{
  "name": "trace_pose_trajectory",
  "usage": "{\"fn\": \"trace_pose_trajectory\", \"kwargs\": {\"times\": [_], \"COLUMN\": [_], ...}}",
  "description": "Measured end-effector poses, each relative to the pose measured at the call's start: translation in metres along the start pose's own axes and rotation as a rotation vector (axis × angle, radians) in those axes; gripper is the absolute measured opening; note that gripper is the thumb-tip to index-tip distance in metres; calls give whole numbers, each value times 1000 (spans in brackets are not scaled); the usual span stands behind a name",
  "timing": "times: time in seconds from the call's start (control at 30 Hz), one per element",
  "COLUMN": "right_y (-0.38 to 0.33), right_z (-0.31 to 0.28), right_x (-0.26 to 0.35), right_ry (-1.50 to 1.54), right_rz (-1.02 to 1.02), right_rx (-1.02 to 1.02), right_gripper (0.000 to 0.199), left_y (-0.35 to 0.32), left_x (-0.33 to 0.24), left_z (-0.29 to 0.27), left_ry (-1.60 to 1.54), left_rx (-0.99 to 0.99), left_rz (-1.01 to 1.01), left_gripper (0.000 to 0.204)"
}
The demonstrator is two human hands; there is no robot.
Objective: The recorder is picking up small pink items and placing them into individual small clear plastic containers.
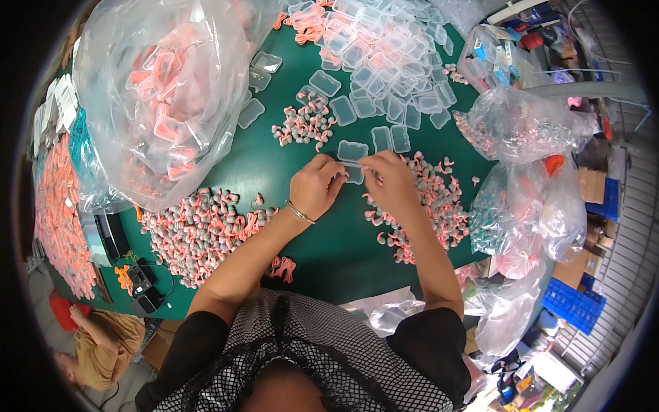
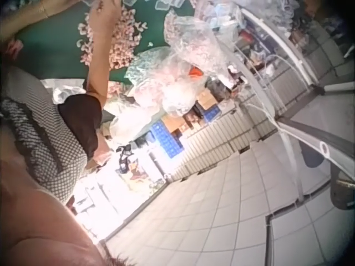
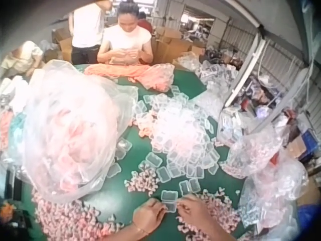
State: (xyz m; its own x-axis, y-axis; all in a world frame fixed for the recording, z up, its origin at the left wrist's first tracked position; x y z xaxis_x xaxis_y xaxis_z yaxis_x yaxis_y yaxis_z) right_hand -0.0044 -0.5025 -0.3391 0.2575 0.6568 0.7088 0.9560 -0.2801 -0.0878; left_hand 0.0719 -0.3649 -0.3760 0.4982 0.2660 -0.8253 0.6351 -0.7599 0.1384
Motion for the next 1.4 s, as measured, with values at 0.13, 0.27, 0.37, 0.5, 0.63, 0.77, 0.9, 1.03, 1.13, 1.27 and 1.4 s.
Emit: {"fn": "trace_pose_trajectory", "kwargs": {"times": [0.13, 0.27, 0.37, 0.5, 0.63, 0.77, 0.9, 1.03, 1.13, 1.27, 1.4], "right_y": [-9, -14, -13, 17, 102, 198, 260, 271, 259, 232, 214], "right_z": [25, 31, 30, 14, -6, 18, 44, 43, 44, 41, 35], "right_x": [10, 16, 16, 27, 68, 74, 60, 54, 58, 61, 60], "right_ry": [-328, -450, -506, -479, -594, -678, -1019, -994, -927, -715, -670], "right_rz": [-127, -176, -173, -227, -453, -576, -258, -200, -322, -507, -515], "right_rx": [-50, -142, -142, -134, -350, -486, -311, -304, -325, -361, -412], "right_gripper": [10, 11, 13, 16, 14, 11, 11, 10, 7, 13, 13], "left_y": [1, -1, -2, -3, -4, -4, -7, -8, -9, -9, -8], "left_x": [-3, -7, -7, 1, 3, 5, 8, 10, 14, 14, 8], "left_z": [1, 5, 4, 5, 7, 11, 12, 13, 15, 14, 11], "left_ry": [126, 129, 134, 164, 178, 141, 100, 88, 97, 106, 130], "left_rx": [-6, 5, 52, 37, 73, 93, 58, 65, 59, 73, 67], "left_rz": [56, 109, 102, 115, 113, 112, 121, 100, 100, 102, 121], "left_gripper": [11, 19, 32, 44, 45, 44, 44, 43, 43, 43, 43]}}
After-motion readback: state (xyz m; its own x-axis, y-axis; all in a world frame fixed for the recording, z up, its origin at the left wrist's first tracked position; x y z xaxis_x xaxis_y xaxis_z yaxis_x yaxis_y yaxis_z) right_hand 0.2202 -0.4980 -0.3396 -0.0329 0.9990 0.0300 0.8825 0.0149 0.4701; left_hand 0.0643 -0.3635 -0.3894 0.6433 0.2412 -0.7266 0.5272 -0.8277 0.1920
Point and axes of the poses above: each hand's wrist, its own y-axis towards the middle knuckle, its own z-axis out of the palm, x = y × z, the point moved 6 cm from there along y, towards the middle knuckle, and after that the axes turned 7 degrees about x, right-handed, at the moved point
